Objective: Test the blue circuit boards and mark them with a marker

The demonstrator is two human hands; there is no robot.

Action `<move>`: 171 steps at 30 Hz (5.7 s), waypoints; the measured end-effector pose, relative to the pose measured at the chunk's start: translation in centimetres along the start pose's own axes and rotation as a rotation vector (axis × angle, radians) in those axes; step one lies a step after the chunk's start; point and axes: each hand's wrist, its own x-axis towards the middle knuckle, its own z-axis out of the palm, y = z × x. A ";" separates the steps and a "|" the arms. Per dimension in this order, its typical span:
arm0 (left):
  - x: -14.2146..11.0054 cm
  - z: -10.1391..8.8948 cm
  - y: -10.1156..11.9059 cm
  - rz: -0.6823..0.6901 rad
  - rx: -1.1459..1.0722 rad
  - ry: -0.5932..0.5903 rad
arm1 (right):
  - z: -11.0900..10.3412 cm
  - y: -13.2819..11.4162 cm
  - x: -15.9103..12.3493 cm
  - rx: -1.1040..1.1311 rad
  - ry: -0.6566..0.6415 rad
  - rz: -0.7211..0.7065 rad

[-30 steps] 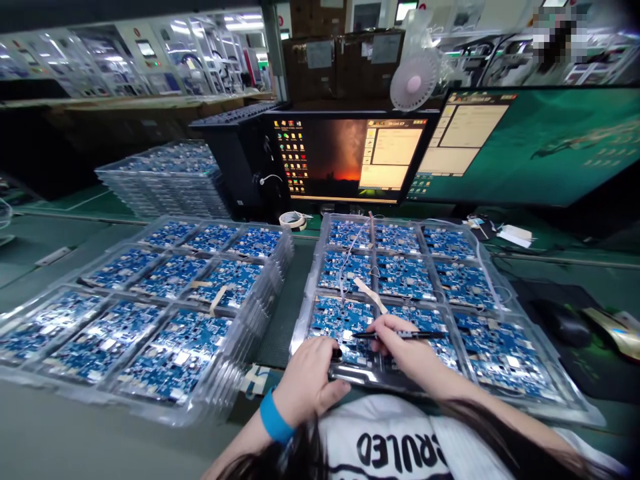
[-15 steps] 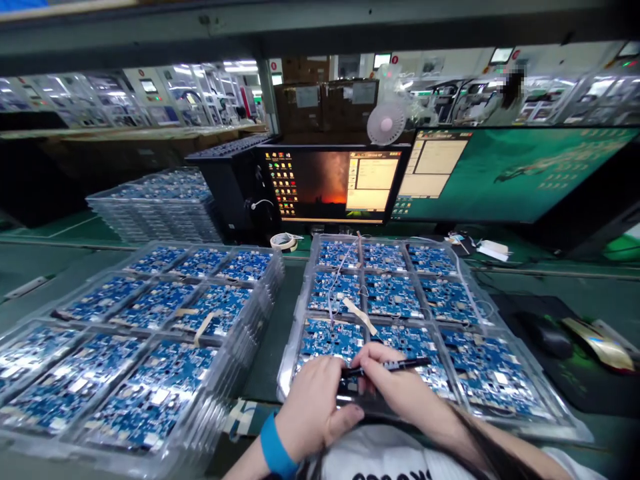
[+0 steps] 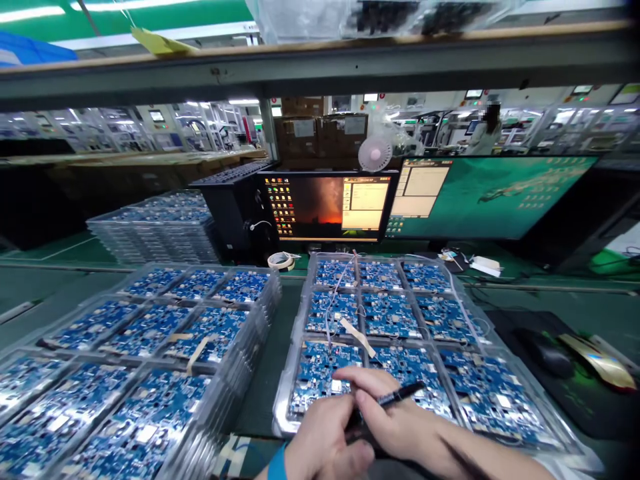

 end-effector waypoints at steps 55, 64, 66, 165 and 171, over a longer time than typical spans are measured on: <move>8.7 -1.8 -9.0 -0.106 0.539 0.050 | -0.8 13.3 18.3 -0.343 0.298 0.147; 8.8 -1.7 -8.9 -0.104 0.555 0.041 | -0.9 12.8 18.1 -0.381 0.286 0.111; 8.7 -1.7 -8.9 -0.107 0.554 0.041 | -1.0 12.8 18.1 -0.388 0.293 0.114; 12.6 4.2 -2.5 0.218 0.244 0.050 | -12.3 10.1 -6.7 -0.334 0.171 0.145; 11.8 4.9 -0.2 0.324 0.345 -0.114 | -8.1 6.8 -5.7 -0.007 0.180 0.278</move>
